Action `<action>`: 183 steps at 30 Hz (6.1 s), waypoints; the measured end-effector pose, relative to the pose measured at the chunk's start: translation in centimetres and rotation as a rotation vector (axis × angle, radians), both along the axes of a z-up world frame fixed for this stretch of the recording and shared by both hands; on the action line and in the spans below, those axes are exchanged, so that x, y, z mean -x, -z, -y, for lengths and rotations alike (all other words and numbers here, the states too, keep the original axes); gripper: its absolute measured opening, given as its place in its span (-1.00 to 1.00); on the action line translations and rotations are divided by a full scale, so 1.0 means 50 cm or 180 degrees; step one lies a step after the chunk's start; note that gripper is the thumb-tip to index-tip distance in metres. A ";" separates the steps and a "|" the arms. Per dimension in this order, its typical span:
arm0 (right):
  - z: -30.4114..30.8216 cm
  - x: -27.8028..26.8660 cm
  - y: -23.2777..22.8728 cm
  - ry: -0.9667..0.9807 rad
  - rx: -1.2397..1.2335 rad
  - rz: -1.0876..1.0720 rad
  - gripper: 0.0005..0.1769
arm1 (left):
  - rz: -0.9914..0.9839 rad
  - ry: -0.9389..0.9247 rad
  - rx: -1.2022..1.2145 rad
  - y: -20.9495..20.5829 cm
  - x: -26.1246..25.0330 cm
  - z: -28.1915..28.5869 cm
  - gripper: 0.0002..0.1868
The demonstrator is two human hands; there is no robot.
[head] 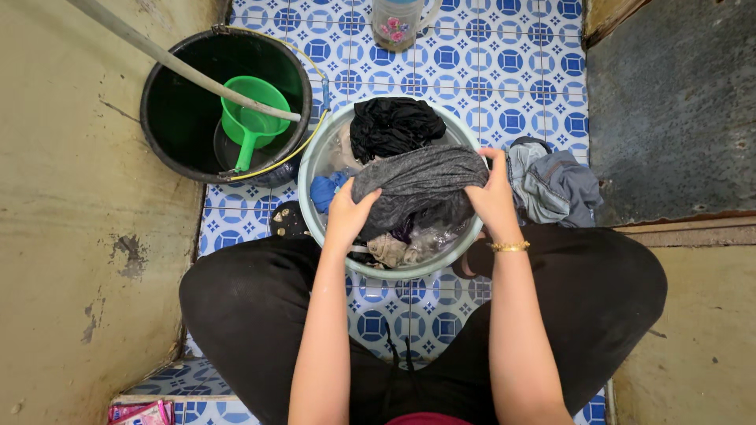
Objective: The person sits on a tiled floor and hand-washes a mixed load of clothes in a white basin filled with soapy water. They repeatedly submerge, agitate, and wring out individual garments, including dark and light-colored items, then place them aside.
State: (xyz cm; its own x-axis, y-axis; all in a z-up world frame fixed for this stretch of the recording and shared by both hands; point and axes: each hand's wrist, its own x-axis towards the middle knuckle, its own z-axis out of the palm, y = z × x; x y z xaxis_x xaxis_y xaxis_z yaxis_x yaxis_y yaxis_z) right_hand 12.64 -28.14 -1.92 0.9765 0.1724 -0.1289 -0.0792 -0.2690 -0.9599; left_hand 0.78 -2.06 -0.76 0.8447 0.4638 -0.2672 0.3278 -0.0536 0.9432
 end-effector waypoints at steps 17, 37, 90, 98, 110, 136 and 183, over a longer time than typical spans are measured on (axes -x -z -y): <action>-0.067 0.076 0.179 -0.1452 0.0614 0.0127 -0.32 | 0.0239 -0.0330 0.1478 0.012 -0.016 0.043 -0.34; -0.199 0.214 0.355 -0.1857 0.3440 0.0472 -0.10 | -0.1241 0.0953 -0.0919 0.510 0.087 0.059 0.08; -0.176 0.172 0.561 -0.2010 0.2964 0.0825 -0.41 | -0.1764 -0.0116 0.1749 0.424 0.032 0.079 -0.05; -0.190 0.142 0.317 -0.1074 0.0850 -0.0060 -0.61 | -0.1369 -0.0642 0.1961 0.426 0.014 0.083 -0.17; -0.234 0.187 0.141 -0.0226 0.1505 0.1024 -0.55 | -0.0856 -0.0645 0.2796 0.371 0.001 0.080 -0.29; -0.240 0.186 0.296 0.0236 0.1206 -0.0269 -0.54 | -0.1288 -0.0844 0.1793 0.429 0.022 0.050 -0.34; -0.295 0.199 0.136 -0.0441 0.0969 0.1201 -0.60 | -0.0592 -0.0874 0.2914 0.371 0.012 0.030 -0.41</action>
